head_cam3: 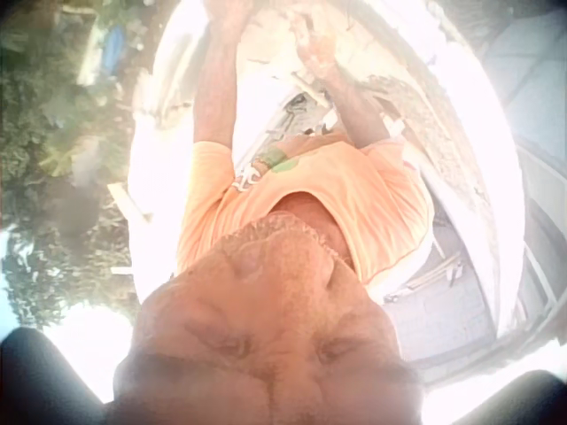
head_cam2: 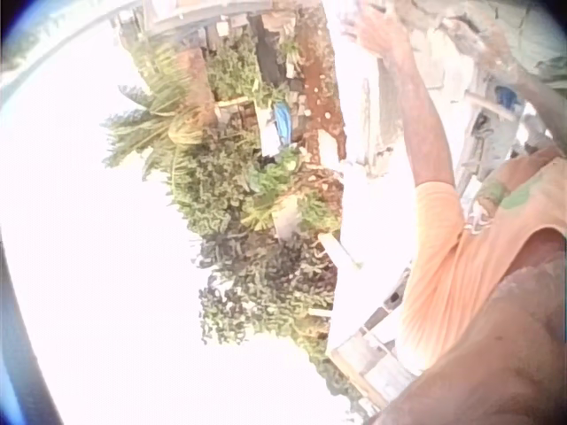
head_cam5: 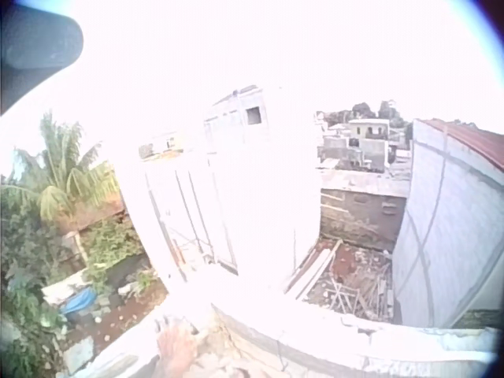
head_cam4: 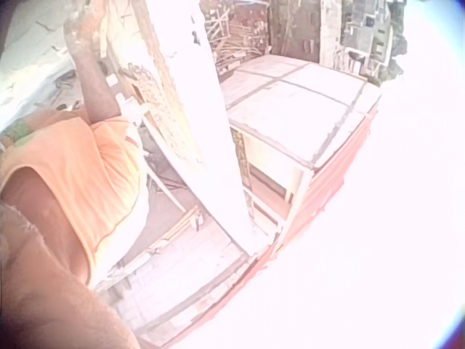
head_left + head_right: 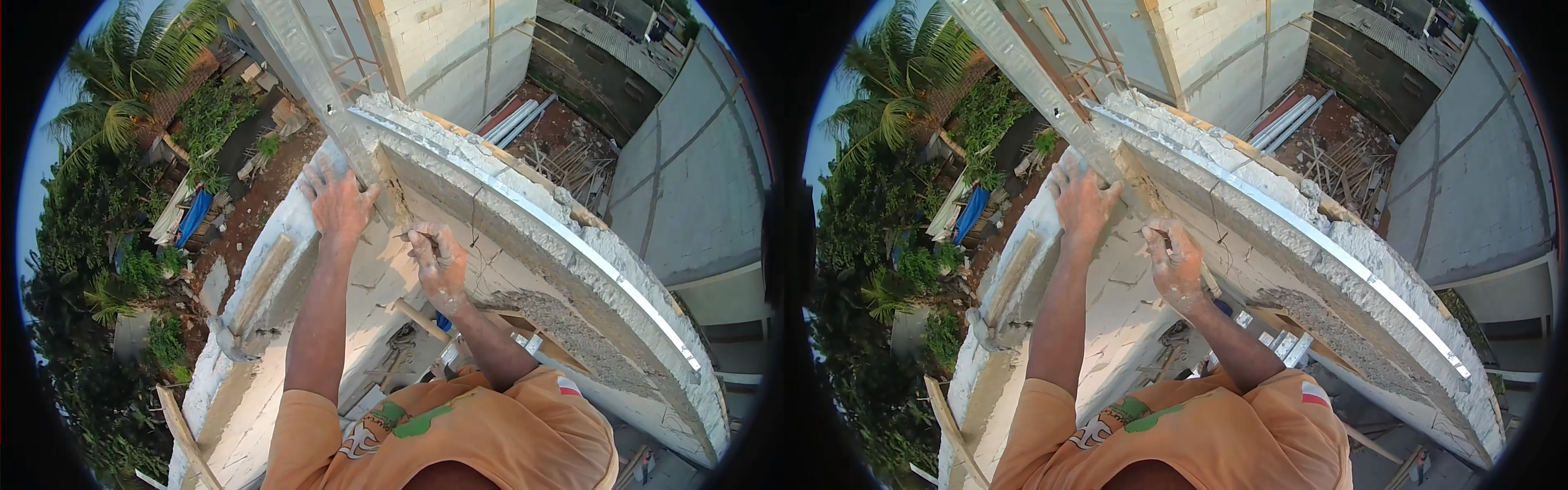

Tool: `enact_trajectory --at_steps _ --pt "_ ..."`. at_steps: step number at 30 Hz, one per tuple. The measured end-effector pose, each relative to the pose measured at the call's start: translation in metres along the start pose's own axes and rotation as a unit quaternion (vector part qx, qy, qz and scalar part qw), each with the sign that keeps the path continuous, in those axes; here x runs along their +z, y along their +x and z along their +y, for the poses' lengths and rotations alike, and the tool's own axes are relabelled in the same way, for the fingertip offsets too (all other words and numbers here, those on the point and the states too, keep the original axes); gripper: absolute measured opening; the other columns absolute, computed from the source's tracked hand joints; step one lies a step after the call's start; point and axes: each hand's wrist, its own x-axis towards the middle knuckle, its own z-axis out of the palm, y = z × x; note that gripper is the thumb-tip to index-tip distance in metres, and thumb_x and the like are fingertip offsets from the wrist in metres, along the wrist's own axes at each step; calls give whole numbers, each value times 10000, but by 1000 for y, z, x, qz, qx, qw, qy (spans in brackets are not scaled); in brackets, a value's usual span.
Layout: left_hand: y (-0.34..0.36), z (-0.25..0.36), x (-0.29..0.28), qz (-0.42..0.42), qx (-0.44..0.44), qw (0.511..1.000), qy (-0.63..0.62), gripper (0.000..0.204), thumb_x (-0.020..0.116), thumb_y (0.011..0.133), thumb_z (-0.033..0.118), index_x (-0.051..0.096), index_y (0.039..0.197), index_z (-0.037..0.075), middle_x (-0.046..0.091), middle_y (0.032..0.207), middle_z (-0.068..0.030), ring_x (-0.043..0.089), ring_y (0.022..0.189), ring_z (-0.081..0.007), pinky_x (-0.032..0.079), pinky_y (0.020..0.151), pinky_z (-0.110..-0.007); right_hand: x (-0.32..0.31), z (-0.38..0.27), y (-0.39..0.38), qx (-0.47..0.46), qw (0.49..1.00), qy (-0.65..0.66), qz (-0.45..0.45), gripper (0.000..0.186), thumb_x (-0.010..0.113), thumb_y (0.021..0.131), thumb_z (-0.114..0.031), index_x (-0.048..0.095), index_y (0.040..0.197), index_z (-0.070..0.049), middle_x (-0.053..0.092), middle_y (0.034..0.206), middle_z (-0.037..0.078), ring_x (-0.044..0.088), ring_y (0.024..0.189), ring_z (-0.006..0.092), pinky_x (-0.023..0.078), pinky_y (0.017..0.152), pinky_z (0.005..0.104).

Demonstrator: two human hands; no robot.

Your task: The person strikes a wooden block held against a concrete wall with a hammer. They then use a spirit level to check the vertical alignment of a metal stud against the wall corner, adjusting the position with their hands.

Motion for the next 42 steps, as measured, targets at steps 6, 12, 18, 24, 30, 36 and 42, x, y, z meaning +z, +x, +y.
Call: enact_trajectory --at_steps 6,12,18,24,30,36,42 --pt "1 8 -10 -26 -1 999 38 700 754 777 464 600 1326 59 383 1498 -270 299 1405 -491 256 1144 -561 10 51 -2 122 987 82 71 140 639 980 -142 581 1015 -19 633 858 43 603 716 85 488 592 245" --pt "-2 2 -3 35 20 999 -15 621 755 779 476 682 1219 44 361 1501 -295 293 1384 -516 242 1131 -593 17 59 16 134 979 134 77 166 597 1002 -151 548 1046 2 633 875 67 660 736 118 539 593 269" --pt "0 5 -5 7 15 1000 5 659 749 784 474 644 1281 54 360 1505 -286 290 1386 -517 233 1139 -594 32 61 39 96 980 150 85 162 575 1008 -135 545 1050 18 643 876 84 686 758 145 569 634 288" --pt "0 3 -1 13 11 1000 -9 676 744 787 475 623 1319 76 349 1515 -287 280 1404 -517 224 1153 -591 48 70 48 109 980 138 93 143 572 1008 -111 551 1049 25 651 874 94 687 778 156 585 679 291" --pt "0 1 2 -6 1 999 47 756 742 786 461 501 1456 206 394 1482 -309 318 1404 -482 262 1148 -548 52 77 48 114 976 149 113 125 562 1010 -101 552 1031 21 655 879 101 692 791 159 588 687 294" --pt "1 6 -1 0 14 1000 -4 745 740 806 460 499 1460 196 353 1499 -315 291 1398 -523 228 1151 -592 61 90 48 78 969 187 138 97 560 1006 -99 554 1025 -4 670 825 99 695 759 153 577 655 291" --pt "1 4 -2 3 20 1000 -1 748 740 812 455 481 1472 216 359 1489 -327 294 1393 -531 232 1148 -595 63 94 45 62 973 167 143 94 565 1005 -108 568 1006 -14 675 843 87 697 740 147 555 636 291"
